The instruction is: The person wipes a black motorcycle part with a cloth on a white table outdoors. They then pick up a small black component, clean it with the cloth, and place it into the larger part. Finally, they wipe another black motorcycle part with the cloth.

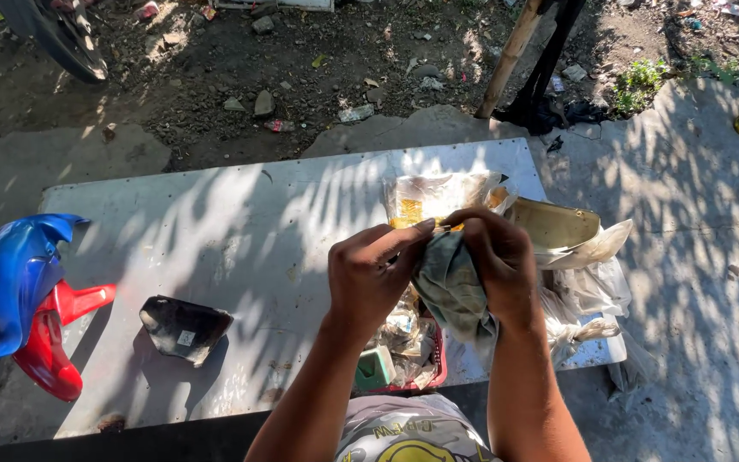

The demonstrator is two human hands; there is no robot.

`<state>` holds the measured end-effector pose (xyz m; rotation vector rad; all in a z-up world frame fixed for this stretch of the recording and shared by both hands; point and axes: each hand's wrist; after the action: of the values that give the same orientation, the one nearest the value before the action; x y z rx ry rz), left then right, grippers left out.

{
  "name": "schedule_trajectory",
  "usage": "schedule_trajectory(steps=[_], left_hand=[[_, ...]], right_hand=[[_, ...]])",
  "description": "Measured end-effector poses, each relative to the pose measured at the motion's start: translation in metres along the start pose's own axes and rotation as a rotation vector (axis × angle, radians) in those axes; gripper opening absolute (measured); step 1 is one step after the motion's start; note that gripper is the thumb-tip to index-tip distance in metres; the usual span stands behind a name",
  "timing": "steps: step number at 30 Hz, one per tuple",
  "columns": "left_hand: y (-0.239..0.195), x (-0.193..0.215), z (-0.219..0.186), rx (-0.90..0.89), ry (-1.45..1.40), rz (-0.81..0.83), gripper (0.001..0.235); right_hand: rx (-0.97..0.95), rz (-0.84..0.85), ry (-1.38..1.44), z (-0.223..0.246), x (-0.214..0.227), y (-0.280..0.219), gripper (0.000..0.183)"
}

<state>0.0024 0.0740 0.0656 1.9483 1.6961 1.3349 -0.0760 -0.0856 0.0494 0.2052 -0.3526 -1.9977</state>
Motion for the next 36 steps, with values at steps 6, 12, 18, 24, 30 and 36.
schedule_trajectory(steps=[6,12,18,24,30,36], left_hand=[[0.002,0.005,-0.003,-0.052,-0.084,-0.024,0.022],[0.005,0.009,-0.013,-0.149,-0.009,-0.037,0.019],[0.003,0.005,-0.008,-0.012,-0.284,0.017,0.017],[0.0,0.002,-0.009,0.017,-0.336,-0.026,0.013],[-0.001,0.002,-0.008,0.023,-0.378,-0.033,0.011],[-0.002,0.0,-0.009,0.038,-0.409,-0.026,0.011]], right_hand=[[0.076,0.007,-0.13,0.008,0.009,-0.003,0.02],[0.118,-0.038,-0.172,0.002,0.015,-0.007,0.016],[0.203,-0.1,-0.094,-0.004,0.017,-0.013,0.02],[0.245,-0.085,-0.023,-0.001,0.014,-0.016,0.016],[0.305,-0.076,-0.016,0.006,0.012,-0.016,0.016],[0.329,-0.081,-0.028,0.005,0.014,-0.016,0.012]])
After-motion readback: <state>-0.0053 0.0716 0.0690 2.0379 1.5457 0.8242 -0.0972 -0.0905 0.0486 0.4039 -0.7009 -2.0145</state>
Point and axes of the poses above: each hand's wrist, its own y-axis towards the middle knuckle, its own x-axis out of the back of the hand, z = x × y, and after that the axes turned 15 degrees about y, right-handed
